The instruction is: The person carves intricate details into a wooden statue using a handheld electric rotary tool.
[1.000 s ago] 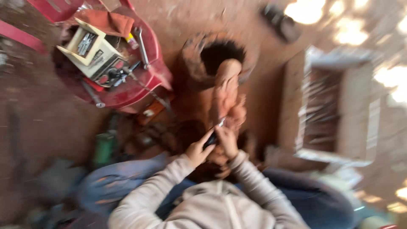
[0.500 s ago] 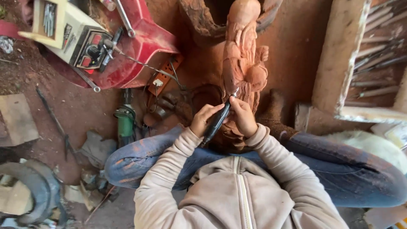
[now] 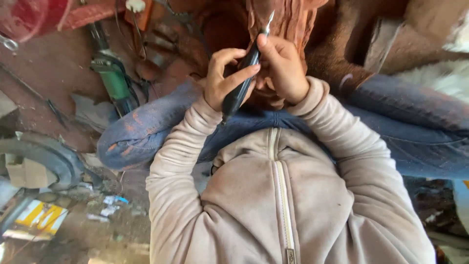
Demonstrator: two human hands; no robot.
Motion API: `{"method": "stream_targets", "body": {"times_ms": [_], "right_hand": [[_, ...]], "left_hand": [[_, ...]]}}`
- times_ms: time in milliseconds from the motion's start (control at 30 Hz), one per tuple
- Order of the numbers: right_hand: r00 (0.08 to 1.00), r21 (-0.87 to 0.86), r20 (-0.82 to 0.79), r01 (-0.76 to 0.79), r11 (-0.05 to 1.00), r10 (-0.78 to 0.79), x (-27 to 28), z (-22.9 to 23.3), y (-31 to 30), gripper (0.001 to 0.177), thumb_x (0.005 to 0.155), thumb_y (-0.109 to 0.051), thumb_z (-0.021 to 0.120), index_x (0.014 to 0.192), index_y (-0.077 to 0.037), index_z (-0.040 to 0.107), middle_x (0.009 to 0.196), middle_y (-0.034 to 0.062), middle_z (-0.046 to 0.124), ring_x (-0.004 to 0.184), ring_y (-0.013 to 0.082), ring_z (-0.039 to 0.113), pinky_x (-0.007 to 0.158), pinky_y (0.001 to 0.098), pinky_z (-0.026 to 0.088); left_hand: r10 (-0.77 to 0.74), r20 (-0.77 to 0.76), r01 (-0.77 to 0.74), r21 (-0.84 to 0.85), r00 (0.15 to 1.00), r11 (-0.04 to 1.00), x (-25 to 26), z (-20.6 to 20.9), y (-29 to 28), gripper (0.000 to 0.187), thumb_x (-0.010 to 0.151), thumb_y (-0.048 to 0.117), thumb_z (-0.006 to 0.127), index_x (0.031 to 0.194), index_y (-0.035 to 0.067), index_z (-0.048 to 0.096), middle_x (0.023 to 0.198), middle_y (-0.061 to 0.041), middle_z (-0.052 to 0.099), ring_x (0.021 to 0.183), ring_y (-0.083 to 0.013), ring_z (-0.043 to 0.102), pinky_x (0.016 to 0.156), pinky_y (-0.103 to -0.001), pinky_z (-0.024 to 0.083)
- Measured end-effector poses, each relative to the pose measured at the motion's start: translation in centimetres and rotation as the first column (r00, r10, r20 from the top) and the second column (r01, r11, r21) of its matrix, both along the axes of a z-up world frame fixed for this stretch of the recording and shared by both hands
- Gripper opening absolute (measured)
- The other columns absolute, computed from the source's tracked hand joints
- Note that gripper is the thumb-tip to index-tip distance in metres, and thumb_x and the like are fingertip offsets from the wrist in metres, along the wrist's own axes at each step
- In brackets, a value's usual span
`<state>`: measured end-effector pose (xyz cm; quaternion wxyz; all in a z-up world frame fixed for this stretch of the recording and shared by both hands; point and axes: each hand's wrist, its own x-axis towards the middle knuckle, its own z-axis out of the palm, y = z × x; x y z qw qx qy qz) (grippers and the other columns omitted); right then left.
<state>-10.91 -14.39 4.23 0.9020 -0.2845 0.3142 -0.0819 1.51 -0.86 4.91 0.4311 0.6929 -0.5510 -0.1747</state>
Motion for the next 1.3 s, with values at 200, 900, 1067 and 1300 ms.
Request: {"method": "stream_targets", "body": {"times_ms": [200,900,1067,1300], "right_hand": [[0.989,-0.042,-0.112,0.093,0.995,-0.098,-0.3,-4.2,2.6,0.04,0.105,-0.035,0.06,0.096,0.004,0.064,0.074,0.0171,0.061,0.052,0.0269,0.069,0.033,0.0342,0.056],[0.975,-0.343,-0.125,0.131,0.93,-0.184,0.1,-5.2,0.4,0.036,0.11,-0.029,0.056,0.091,-0.003,0.071,0.082,0.0073,0.069,0.075,0.0113,0.063,0.062,0.0236,0.051],[0.981,-0.328,-0.117,0.107,0.939,-0.153,0.8,-4.1,0.2,0.039,0.11,-0.03,0.055,0.091,-0.001,0.072,0.076,0.01,0.068,0.067,0.0141,0.062,0.058,0.0242,0.05],[0.986,-0.413,-0.096,0.086,0.907,-0.137,1.7,-3.2,0.5,0.035,0.109,-0.028,0.057,0.09,-0.003,0.072,0.077,0.0039,0.064,0.076,0.0124,0.058,0.067,0.0269,0.05]], "left_hand": [[-0.097,-0.034,0.085,-0.253,0.995,0.964,0.6,-1.9,-0.8,0.035,0.09,0.022,0.079,0.12,0.005,0.076,0.133,-0.026,0.06,0.122,-0.0453,0.059,0.104,-0.055,0.048],[0.051,0.046,-0.033,-0.324,0.998,0.946,-0.7,-2.3,-4.6,0.017,0.087,0.01,0.074,0.103,0.008,0.08,0.13,-0.023,0.067,0.114,-0.0365,0.068,0.1,-0.044,0.055],[0.058,0.085,-0.03,-0.304,0.995,0.952,-0.4,-2.6,-4.0,0.018,0.086,0.011,0.076,0.103,0.008,0.08,0.128,-0.024,0.067,0.113,-0.0363,0.069,0.101,-0.044,0.055],[0.033,0.071,-0.009,-0.318,0.997,0.948,0.5,-3.3,-3.3,0.016,0.085,0.011,0.078,0.1,0.005,0.08,0.127,-0.026,0.067,0.114,-0.0374,0.068,0.101,-0.045,0.055]]}}
